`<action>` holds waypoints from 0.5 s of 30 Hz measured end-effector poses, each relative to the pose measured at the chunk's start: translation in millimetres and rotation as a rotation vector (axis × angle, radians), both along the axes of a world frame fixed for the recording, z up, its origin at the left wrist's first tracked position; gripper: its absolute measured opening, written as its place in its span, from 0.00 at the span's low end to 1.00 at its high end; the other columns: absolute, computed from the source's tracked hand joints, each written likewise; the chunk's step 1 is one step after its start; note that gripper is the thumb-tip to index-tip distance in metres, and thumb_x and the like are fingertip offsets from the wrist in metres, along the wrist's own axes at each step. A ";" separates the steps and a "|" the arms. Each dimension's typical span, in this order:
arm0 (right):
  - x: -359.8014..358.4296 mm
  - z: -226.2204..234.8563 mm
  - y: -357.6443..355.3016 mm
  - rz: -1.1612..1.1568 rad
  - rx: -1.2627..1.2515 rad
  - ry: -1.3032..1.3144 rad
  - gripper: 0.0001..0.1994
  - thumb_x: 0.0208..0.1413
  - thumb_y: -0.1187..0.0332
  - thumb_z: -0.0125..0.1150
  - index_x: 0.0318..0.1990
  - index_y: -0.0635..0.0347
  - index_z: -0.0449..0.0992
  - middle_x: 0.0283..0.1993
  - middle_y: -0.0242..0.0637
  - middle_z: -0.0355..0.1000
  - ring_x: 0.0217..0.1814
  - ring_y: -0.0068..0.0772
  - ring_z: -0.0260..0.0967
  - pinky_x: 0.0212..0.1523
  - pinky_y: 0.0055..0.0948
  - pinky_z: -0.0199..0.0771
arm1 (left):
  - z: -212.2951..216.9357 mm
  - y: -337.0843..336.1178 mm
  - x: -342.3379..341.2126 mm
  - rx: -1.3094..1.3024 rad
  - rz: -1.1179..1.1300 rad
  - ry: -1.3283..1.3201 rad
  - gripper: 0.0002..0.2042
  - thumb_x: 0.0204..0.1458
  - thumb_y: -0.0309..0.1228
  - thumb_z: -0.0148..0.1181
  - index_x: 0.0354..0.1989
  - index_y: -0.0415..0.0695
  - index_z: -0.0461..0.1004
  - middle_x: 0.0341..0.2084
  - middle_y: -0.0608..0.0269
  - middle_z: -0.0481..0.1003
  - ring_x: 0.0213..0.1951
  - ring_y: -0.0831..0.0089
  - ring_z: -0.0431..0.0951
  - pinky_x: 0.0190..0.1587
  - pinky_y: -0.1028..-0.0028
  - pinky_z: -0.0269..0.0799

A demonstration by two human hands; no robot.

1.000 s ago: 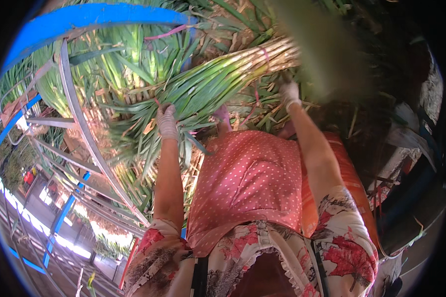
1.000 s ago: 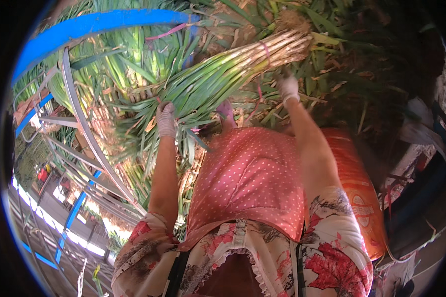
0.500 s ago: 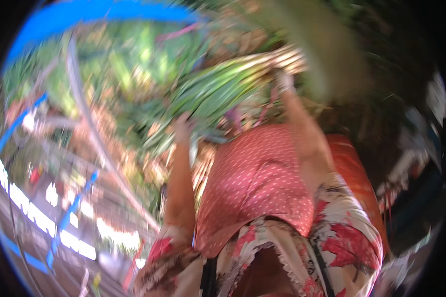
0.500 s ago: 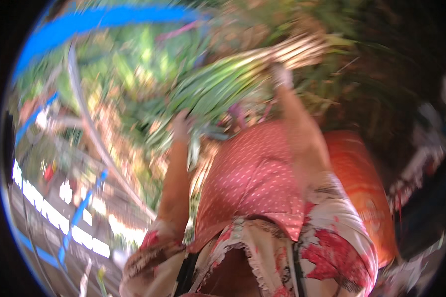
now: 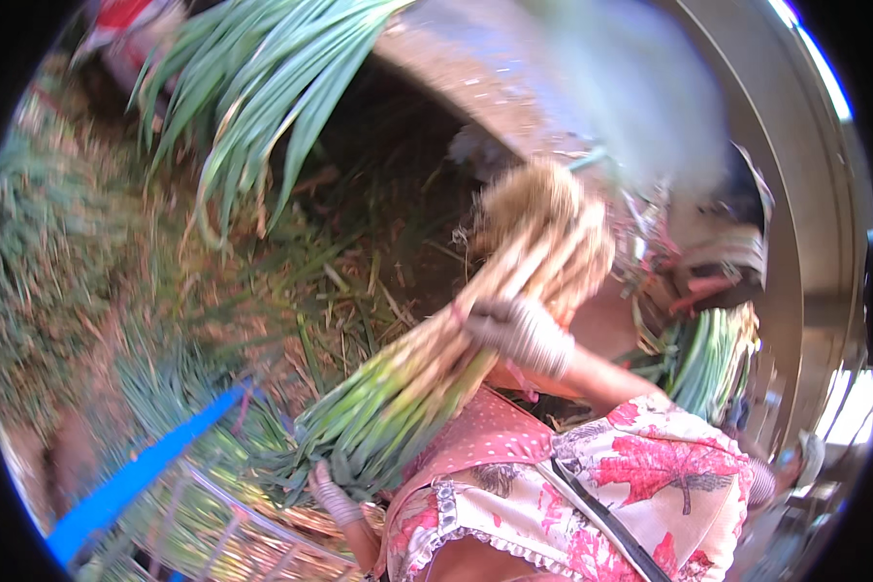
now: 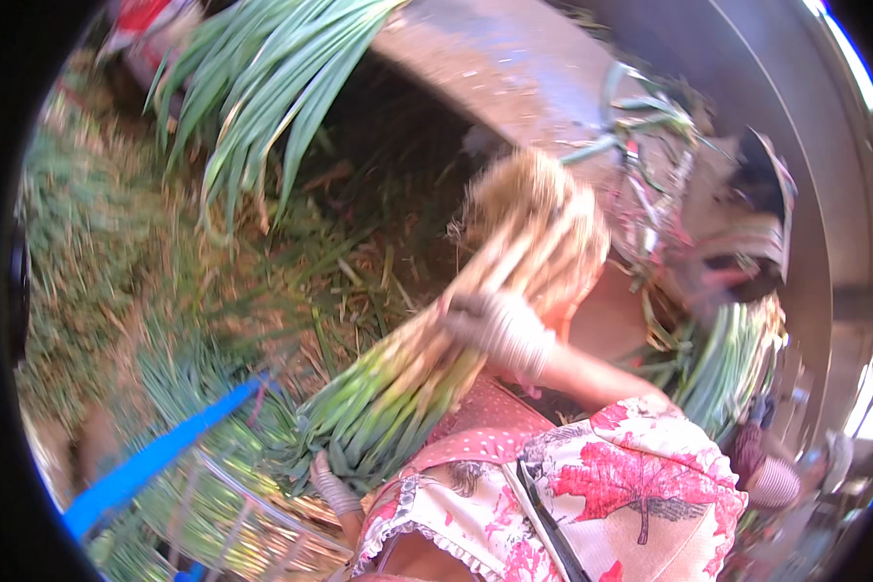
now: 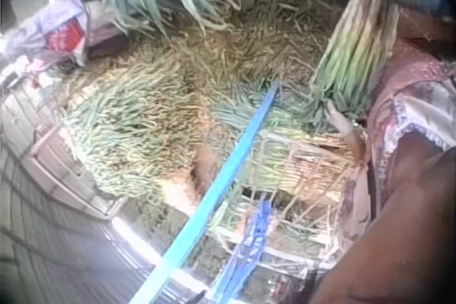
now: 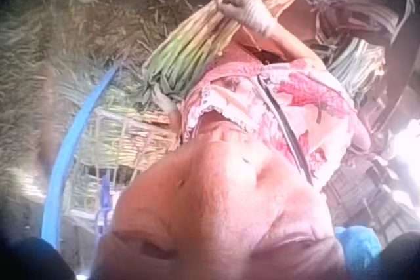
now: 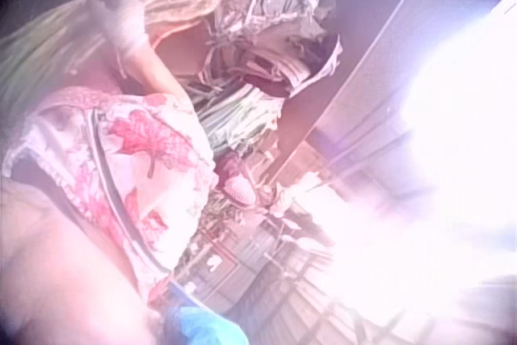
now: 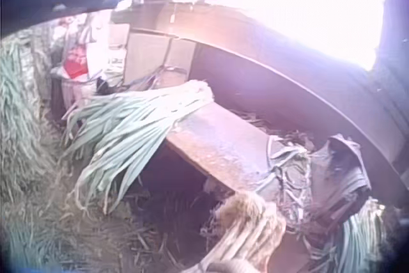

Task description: The person trims the roots and peels the outer layers of green onions using pruning shears before bundling them together by hand.

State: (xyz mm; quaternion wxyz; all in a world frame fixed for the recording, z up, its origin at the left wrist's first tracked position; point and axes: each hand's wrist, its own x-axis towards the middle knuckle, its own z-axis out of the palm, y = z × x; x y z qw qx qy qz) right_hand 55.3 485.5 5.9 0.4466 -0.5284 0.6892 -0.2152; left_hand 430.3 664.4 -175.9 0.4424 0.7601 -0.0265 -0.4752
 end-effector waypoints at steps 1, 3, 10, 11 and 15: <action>4.4 -39.3 -10.9 -0.095 -0.078 0.045 0.18 0.59 0.52 0.59 0.42 0.59 0.80 0.28 0.43 0.77 0.32 0.32 0.77 0.39 0.32 0.77 | -35.2 -22.2 13.7 -0.054 -0.098 0.034 0.32 0.51 0.42 0.63 0.60 0.34 0.65 0.50 0.53 0.71 0.47 0.62 0.71 0.53 0.62 0.67; -66.8 34.6 -55.6 -0.209 -0.216 0.241 0.21 0.57 0.49 0.60 0.41 0.61 0.80 0.29 0.44 0.77 0.32 0.32 0.77 0.39 0.34 0.76 | 69.9 -71.6 -70.8 -0.135 -0.243 0.087 0.34 0.52 0.41 0.62 0.63 0.34 0.61 0.49 0.54 0.71 0.45 0.65 0.72 0.48 0.67 0.69; -235.2 27.9 -149.4 -0.584 -1.154 0.175 0.16 0.56 0.62 0.59 0.49 0.60 0.77 0.40 0.40 0.77 0.43 0.35 0.75 0.46 0.29 0.72 | 168.7 -268.8 -221.5 -0.735 -0.836 0.199 0.16 0.55 0.34 0.57 0.49 0.39 0.69 0.32 0.63 0.75 0.32 0.74 0.74 0.38 0.74 0.70; -244.8 14.3 -150.8 -0.636 -1.307 0.301 0.15 0.57 0.68 0.59 0.51 0.61 0.76 0.40 0.39 0.77 0.44 0.36 0.74 0.48 0.29 0.72 | 157.2 -307.9 -234.0 -0.758 -0.834 0.313 0.14 0.56 0.33 0.56 0.47 0.39 0.71 0.33 0.62 0.76 0.33 0.72 0.76 0.39 0.72 0.71; -328.4 -132.0 -97.4 -0.862 -0.432 0.868 0.18 0.53 0.61 0.60 0.51 0.56 0.76 0.49 0.51 0.75 0.49 0.52 0.74 0.51 0.42 0.73 | 110.7 -448.1 -261.2 -0.708 -0.899 0.744 0.12 0.56 0.29 0.57 0.47 0.40 0.72 0.33 0.60 0.77 0.35 0.66 0.78 0.40 0.68 0.76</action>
